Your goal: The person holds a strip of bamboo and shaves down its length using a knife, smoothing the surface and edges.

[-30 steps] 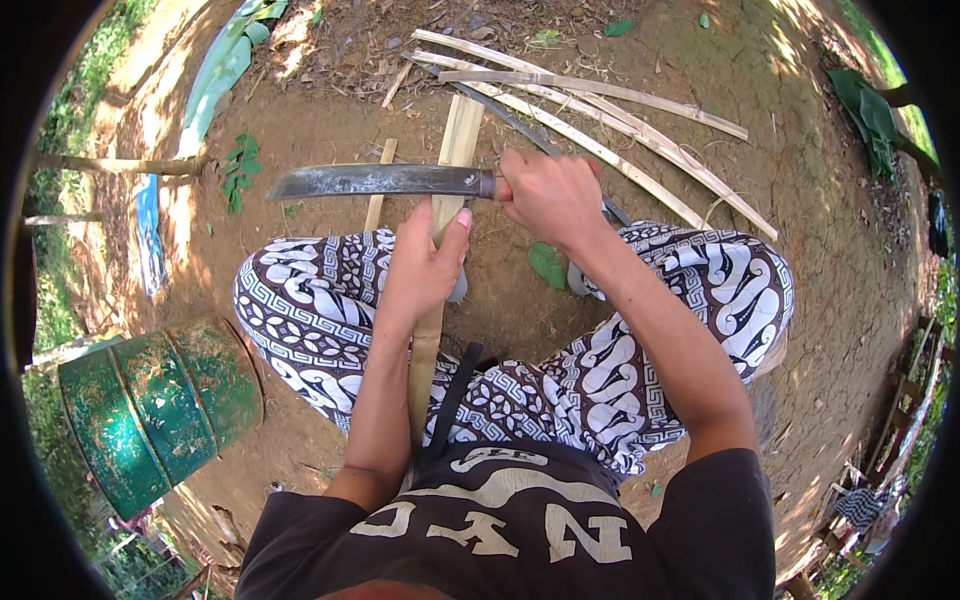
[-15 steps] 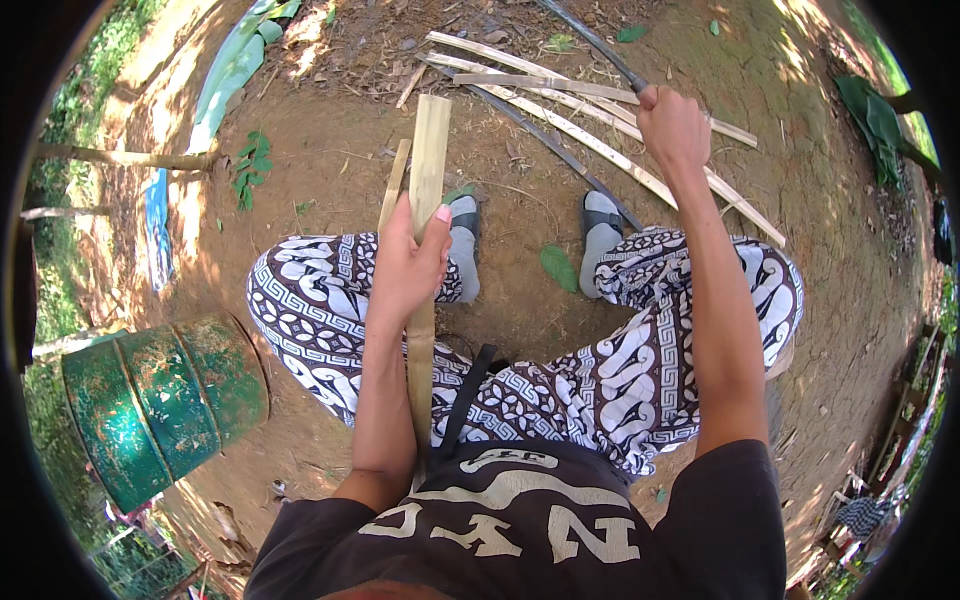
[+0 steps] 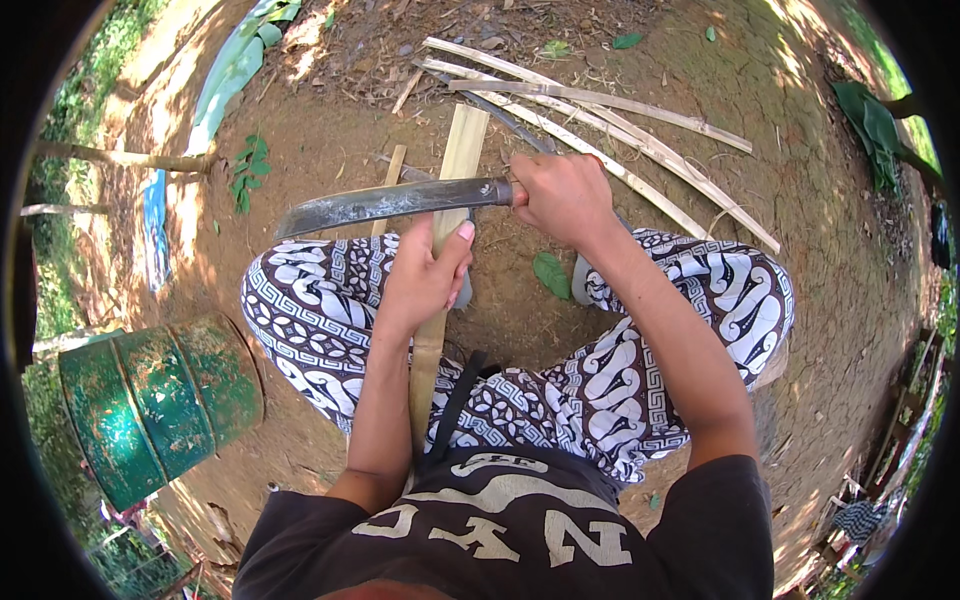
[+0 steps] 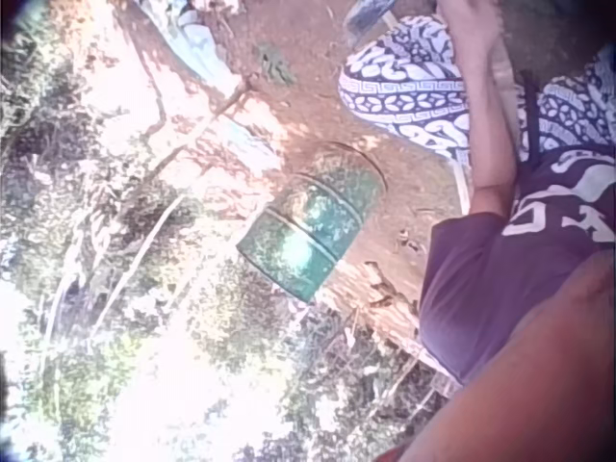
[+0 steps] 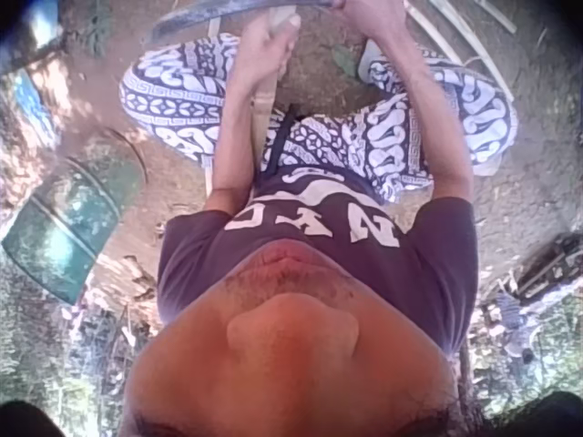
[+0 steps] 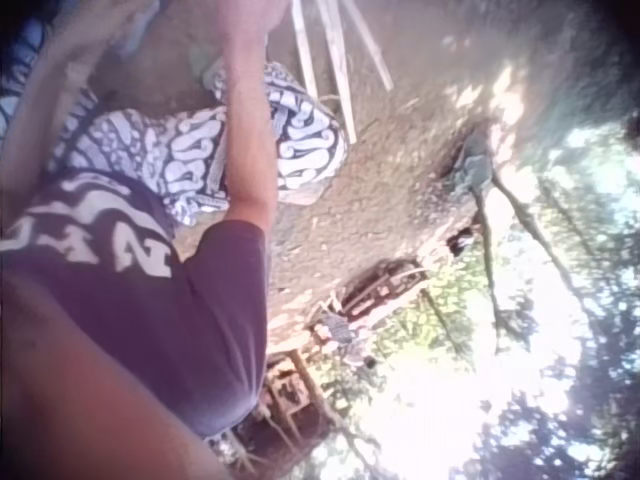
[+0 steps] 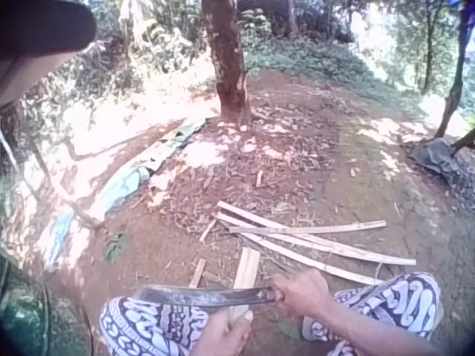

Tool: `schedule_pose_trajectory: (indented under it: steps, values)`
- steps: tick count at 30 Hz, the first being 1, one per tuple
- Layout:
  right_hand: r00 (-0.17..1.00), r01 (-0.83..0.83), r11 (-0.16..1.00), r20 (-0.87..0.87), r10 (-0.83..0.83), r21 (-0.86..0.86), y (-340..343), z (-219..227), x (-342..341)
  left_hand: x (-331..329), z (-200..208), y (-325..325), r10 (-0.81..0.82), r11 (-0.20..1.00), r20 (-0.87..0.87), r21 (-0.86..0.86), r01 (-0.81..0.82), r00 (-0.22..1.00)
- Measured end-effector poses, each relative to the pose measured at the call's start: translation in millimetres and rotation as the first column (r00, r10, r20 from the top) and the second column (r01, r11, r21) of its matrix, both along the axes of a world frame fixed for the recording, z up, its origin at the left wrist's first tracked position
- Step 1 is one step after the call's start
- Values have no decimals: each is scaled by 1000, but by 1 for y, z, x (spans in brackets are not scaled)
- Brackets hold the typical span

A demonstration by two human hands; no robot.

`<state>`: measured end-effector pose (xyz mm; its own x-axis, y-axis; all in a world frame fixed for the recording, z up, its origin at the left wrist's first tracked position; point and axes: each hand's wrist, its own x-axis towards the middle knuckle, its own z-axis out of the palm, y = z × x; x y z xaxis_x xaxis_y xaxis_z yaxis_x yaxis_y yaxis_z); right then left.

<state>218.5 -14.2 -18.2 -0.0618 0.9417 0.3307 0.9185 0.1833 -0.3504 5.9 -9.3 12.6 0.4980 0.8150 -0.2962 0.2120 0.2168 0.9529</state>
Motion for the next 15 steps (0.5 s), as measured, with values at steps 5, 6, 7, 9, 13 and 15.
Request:
schedule_pose_trajectory:
  steps: [5,6,7,9,13,15]
  values:
    - [999,27,997,45,-30,76,4,-12,14,2,0,-1,-26,997,-3,70,26,1000]
    - [997,58,994,38,-62,87,8,-14,23,2,-1,-1,-32,997,-4,73,32,999]
    - [995,91,991,33,-95,94,12,-16,34,1,-4,-2,-40,997,-4,72,41,999]
    - [987,140,985,65,-147,103,14,-20,48,3,-10,3,-35,993,-15,109,37,999]
    - [978,164,981,116,-175,104,13,-18,51,3,-16,8,-35,991,-44,125,41,998]
    - [979,173,978,90,-184,115,11,-13,44,2,-7,9,-13,997,-18,81,14,1000]
